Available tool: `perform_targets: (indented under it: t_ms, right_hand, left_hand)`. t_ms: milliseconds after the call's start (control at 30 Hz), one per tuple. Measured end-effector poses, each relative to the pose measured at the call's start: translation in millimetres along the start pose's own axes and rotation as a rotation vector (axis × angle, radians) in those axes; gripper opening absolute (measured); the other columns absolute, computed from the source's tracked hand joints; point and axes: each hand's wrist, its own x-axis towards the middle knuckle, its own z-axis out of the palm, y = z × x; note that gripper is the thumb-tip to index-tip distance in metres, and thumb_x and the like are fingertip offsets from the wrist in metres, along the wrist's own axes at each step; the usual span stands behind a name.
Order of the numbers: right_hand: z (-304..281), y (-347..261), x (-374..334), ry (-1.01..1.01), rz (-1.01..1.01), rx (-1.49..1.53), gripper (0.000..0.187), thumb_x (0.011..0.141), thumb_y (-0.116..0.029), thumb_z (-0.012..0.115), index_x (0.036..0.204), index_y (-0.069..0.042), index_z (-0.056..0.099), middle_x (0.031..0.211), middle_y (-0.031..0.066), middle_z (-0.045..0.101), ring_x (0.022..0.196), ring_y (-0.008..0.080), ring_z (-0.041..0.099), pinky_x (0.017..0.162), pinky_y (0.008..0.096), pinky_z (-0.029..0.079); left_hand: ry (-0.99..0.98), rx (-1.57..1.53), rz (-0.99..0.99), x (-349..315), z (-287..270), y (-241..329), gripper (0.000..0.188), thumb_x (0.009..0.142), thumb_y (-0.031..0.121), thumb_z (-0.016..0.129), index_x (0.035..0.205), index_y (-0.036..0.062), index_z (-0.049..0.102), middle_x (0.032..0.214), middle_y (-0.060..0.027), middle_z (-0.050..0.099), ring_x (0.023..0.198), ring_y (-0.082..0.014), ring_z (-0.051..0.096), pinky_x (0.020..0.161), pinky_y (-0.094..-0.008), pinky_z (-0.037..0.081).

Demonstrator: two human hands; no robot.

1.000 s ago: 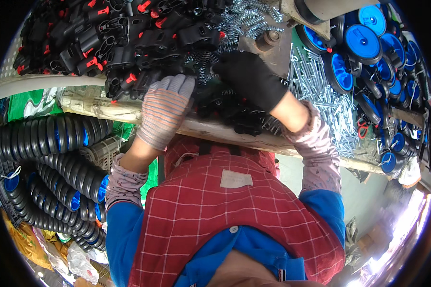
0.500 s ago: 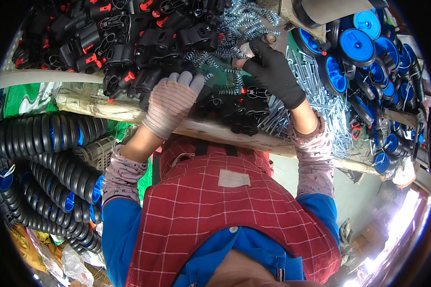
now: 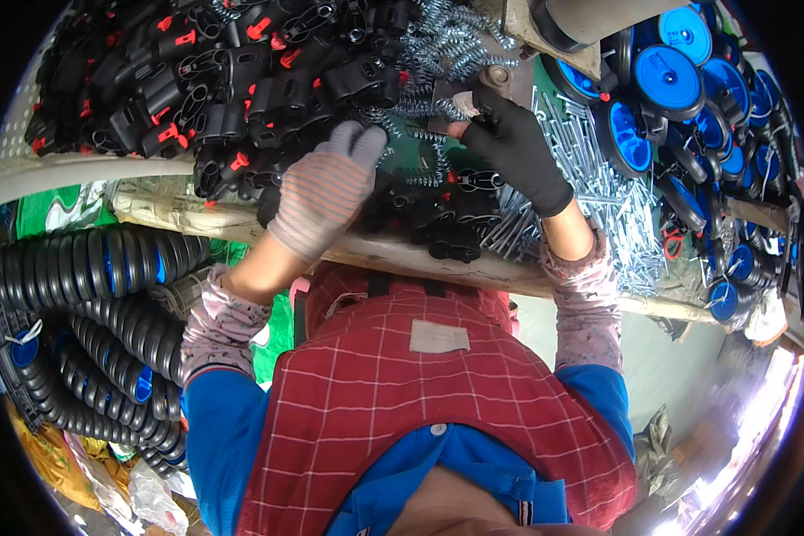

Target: The person assembles small hardware components by hand, inserting metal springs into black plastic housings and attaching blue circular caps. They repeatedly pick parts from piles on a cluttered workbench, fit them together, and place the assembled units aside.

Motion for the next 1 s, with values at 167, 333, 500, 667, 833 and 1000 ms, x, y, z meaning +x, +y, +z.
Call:
perform_targets:
  t_ms: [167,333,500,667,833,1000]
  right_hand:
    - [4,6,0,-0.012,-0.063,0.095,0.045,0.087,-0.025,0.079,0.125,-0.003,0.066,0.091,0.0149,0.071,0.077,0.0188,0.067,0.074,0.0306,0.051]
    - [1,-17,-7,-0.064,-0.147,0.153,0.038,0.086,-0.024,0.079,0.117,-0.003,0.068,0.094,0.0147,0.071,0.080,0.0207,0.068,0.073,0.0326,0.052]
    - [-5,-29,-14,-0.090,-0.298,-0.048,0.034,0.083,-0.024,0.081,0.107,-0.003,0.069,0.094,0.0155,0.069,0.082,0.0291,0.069,0.072,0.0355,0.053]
    - [-18,-40,-16,-0.064,-0.475,-0.390,0.028,0.083,-0.025,0.075,0.105,-0.007,0.071,0.096,0.0115,0.067,0.082,0.0317,0.069,0.069,0.0388,0.055]
    - [-9,-54,-16,0.011,-0.542,-0.760,0.018,0.081,-0.021,0.074,0.097,-0.014,0.072,0.097,0.0064,0.067,0.078,0.0266,0.069,0.061,0.0366,0.055]
    - [-8,-57,-7,0.100,-0.761,-0.833,0.011,0.083,-0.019,0.071,0.094,-0.016,0.071,0.093,0.0036,0.065,0.076,0.0245,0.068,0.057,0.0358,0.053]
  left_hand:
    - [0.212,-0.784,-0.111,-3,23,-14,0.055,0.085,0.005,0.073,0.135,0.0085,0.051,0.122,-0.0152,0.063,0.102,-0.0270,0.068,0.093,-0.0334,0.052]
    - [0.118,-1.027,-0.015,2,17,-18,0.051,0.088,0.009,0.071,0.135,0.0037,0.053,0.121,-0.0135,0.064,0.109,-0.0212,0.064,0.097,-0.0325,0.049]
    - [0.025,-1.202,0.082,-1,6,-11,0.041,0.099,0.014,0.059,0.138,0.0033,0.053,0.120,-0.0109,0.064,0.111,-0.0189,0.061,0.098,-0.0321,0.048]
    - [0.003,-1.117,0.153,4,0,-7,0.036,0.103,0.015,0.051,0.137,0.0022,0.053,0.119,-0.0116,0.064,0.110,-0.0189,0.060,0.100,-0.0323,0.046]
    - [0.043,-1.107,0.183,13,15,-6,0.034,0.106,0.019,0.048,0.134,0.0024,0.056,0.118,-0.0104,0.065,0.109,-0.0168,0.061,0.098,-0.0302,0.047]
    - [-0.093,-1.570,-0.072,12,23,-3,0.036,0.109,0.028,0.044,0.133,0.0037,0.058,0.118,-0.0064,0.065,0.104,-0.0112,0.062,0.092,-0.0263,0.051]
